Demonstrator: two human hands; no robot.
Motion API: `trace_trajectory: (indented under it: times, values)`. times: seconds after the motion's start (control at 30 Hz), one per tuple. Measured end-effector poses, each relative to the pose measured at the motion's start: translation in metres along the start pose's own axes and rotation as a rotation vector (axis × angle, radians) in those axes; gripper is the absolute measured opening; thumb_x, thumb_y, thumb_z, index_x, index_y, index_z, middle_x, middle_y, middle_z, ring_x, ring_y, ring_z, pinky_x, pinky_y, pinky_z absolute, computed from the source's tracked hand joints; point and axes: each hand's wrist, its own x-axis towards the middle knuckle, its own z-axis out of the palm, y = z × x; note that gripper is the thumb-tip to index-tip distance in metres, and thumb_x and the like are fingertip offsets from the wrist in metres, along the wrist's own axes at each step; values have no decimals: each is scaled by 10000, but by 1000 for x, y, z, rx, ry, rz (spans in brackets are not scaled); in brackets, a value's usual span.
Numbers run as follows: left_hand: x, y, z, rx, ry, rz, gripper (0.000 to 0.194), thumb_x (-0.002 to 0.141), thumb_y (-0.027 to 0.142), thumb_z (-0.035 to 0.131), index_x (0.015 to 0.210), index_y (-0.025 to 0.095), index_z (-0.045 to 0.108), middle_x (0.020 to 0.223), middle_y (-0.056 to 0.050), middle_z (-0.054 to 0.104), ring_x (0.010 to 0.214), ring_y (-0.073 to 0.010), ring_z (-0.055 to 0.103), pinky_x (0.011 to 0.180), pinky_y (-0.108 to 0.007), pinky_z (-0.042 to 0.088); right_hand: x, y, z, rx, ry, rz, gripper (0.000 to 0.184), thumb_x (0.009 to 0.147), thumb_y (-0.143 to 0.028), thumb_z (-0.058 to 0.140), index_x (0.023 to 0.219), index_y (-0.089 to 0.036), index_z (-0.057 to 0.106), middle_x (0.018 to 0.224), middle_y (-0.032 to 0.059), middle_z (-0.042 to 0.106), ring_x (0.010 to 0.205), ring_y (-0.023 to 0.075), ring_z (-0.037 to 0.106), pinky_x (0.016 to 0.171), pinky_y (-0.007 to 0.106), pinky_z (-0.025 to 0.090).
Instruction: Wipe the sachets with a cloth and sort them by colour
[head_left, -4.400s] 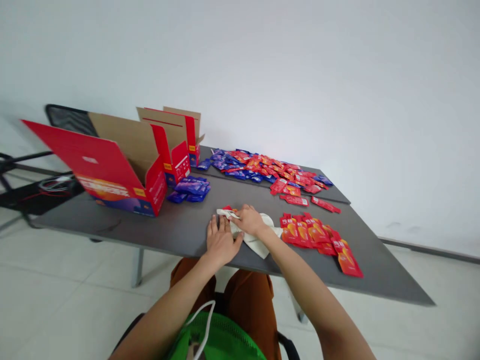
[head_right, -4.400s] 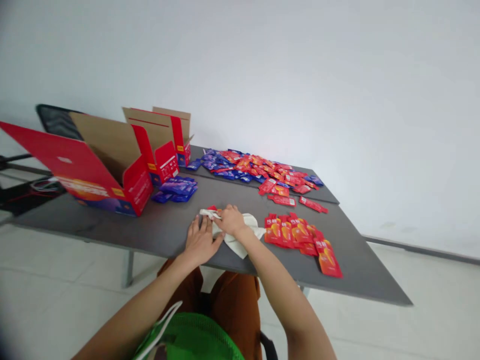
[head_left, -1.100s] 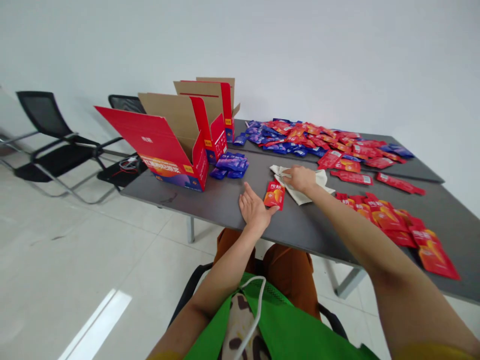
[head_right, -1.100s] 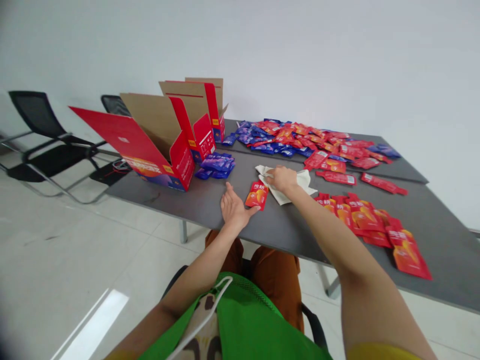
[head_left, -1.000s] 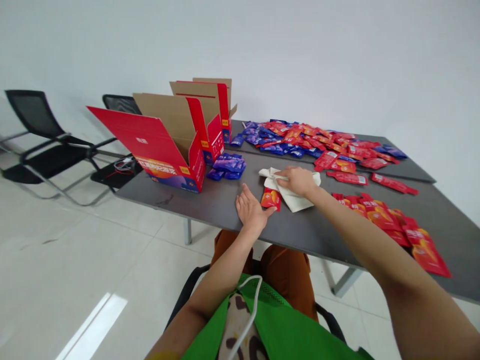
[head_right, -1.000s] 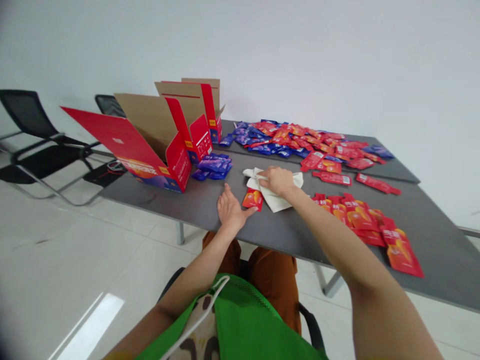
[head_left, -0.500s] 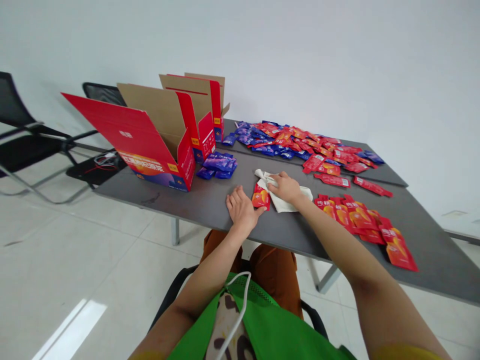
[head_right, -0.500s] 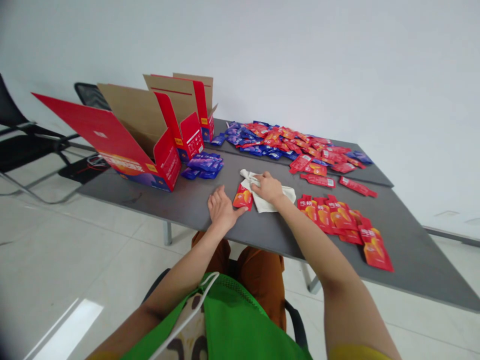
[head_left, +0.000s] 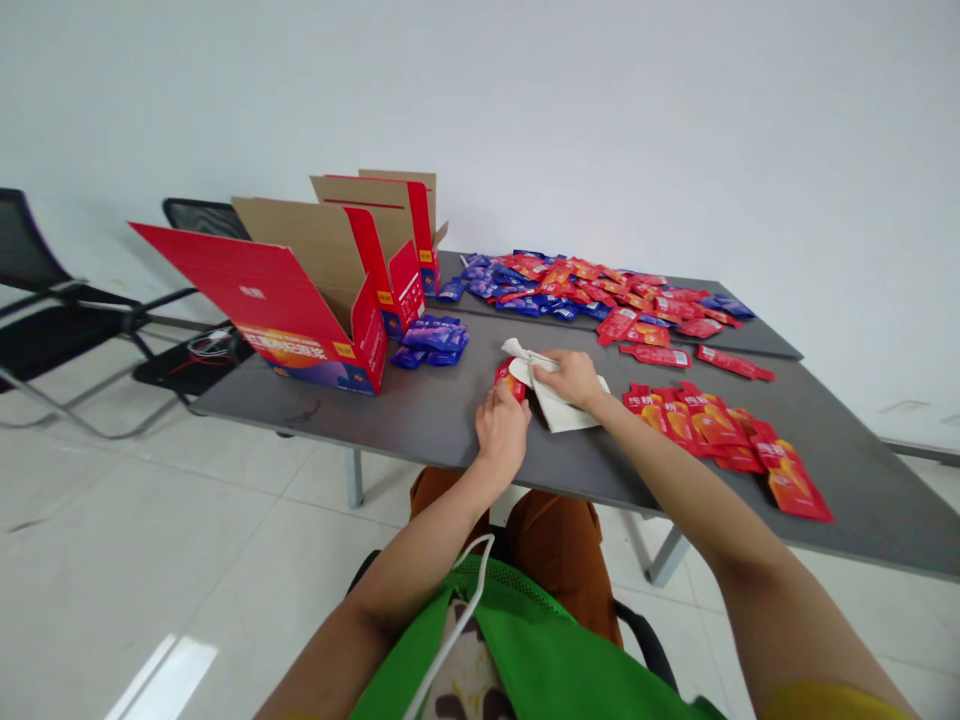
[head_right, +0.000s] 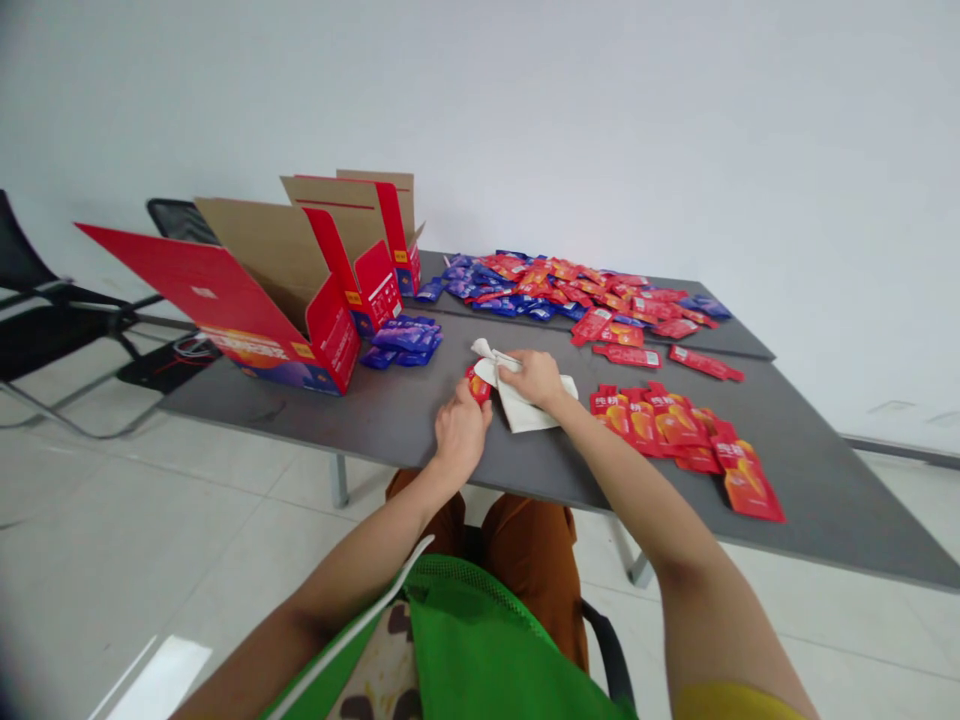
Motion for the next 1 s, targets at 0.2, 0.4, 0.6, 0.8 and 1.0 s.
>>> trace_trajectory:
  times: [0.2, 0.4, 0.6, 0.8, 1.0]
  values:
    - [13, -16, -16, 58, -49, -93, 333, 998, 172, 300, 1308, 118, 410, 783, -104, 716, 771, -237, 721, 733, -317, 525, -26, -12, -9, 226, 91, -125, 373, 864, -423, 579, 1133, -204, 718, 1067, 52, 728, 942, 201, 663, 859, 270, 459]
    - [19, -38, -28, 119, 5, -102, 374, 974, 153, 297, 1287, 156, 502, 1317, -184, 572, 986, -227, 681, 795, -324, 541, -34, -12, -16, 343, -22, -257, 364, 874, -413, 596, 1148, -201, 705, 1040, 59, 709, 930, 194, 647, 854, 281, 458]
    - [-3, -47, -13, 172, -21, 22, 449, 966, 195, 306, 1312, 112, 578, 1424, -151, 518, 1315, -273, 460, 1101, -446, 359, -19, -17, 7, 345, -116, -391, 395, 905, -420, 575, 1235, -220, 661, 1114, 60, 687, 1001, 185, 634, 881, 277, 447]
    - [-10, -44, -11, 196, -174, 7, 502, 969, 203, 277, 1416, 164, 502, 1553, -113, 346, 1446, -256, 285, 1163, -541, 215, -2, -43, 17, -26, -263, -428, 375, 909, -434, 552, 1241, -297, 658, 1205, 37, 667, 1039, 212, 638, 824, 277, 457]
    - [-4, -43, -12, 221, -221, -13, 522, 973, 199, 274, 1476, 210, 415, 1562, -104, 324, 1439, -279, 298, 1127, -594, 244, 34, -56, 18, -190, -269, -256, 347, 899, -434, 568, 1208, -323, 679, 1204, 50, 676, 1021, 243, 646, 778, 283, 472]
